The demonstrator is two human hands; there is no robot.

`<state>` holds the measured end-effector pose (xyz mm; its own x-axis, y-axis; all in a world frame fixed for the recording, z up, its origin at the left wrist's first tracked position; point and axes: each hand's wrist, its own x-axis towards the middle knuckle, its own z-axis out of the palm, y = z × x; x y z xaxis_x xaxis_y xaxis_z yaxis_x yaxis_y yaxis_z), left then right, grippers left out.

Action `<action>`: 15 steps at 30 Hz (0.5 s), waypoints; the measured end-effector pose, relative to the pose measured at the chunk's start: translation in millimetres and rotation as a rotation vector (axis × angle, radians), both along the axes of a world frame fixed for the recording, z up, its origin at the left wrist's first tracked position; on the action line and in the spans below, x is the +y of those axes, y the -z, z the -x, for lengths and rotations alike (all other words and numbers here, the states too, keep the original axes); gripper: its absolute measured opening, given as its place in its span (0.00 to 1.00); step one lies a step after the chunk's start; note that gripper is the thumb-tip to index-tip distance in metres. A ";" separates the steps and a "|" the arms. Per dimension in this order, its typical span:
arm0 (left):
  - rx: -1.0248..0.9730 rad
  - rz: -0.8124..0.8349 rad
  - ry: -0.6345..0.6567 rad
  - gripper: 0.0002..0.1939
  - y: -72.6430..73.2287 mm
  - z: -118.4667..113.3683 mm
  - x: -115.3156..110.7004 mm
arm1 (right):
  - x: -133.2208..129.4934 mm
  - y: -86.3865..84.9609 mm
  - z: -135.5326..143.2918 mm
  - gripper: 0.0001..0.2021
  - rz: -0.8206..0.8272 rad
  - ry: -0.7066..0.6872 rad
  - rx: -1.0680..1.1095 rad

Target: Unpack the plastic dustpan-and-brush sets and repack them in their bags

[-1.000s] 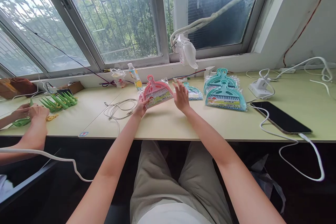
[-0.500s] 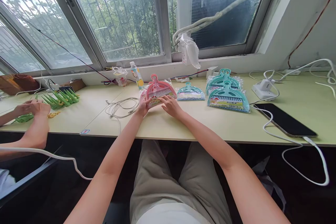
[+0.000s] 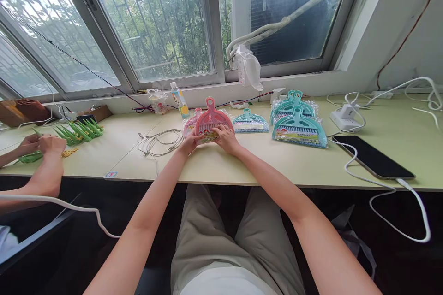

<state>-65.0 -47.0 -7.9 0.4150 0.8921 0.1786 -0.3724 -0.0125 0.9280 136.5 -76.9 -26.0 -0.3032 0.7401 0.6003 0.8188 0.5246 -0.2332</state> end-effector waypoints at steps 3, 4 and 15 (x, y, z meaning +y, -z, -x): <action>0.005 -0.002 -0.012 0.31 -0.3 -0.7 -0.7 | 4.4 2.3 -1.7 0.15 0.002 -0.024 0.040; 0.006 -0.006 -0.013 0.31 -0.6 -1.0 -1.2 | 5.0 2.6 -1.9 0.13 0.006 -0.027 0.048; 0.105 -0.051 0.074 0.37 -8.2 -1.0 -10.9 | 1.1 0.0 1.2 0.14 0.038 -0.015 0.055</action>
<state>-64.0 -57.9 0.2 0.4985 0.8491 0.1748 -0.2746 -0.0366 0.9609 135.2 -75.8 -26.0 -0.2817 0.7581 0.5881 0.7964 0.5266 -0.2974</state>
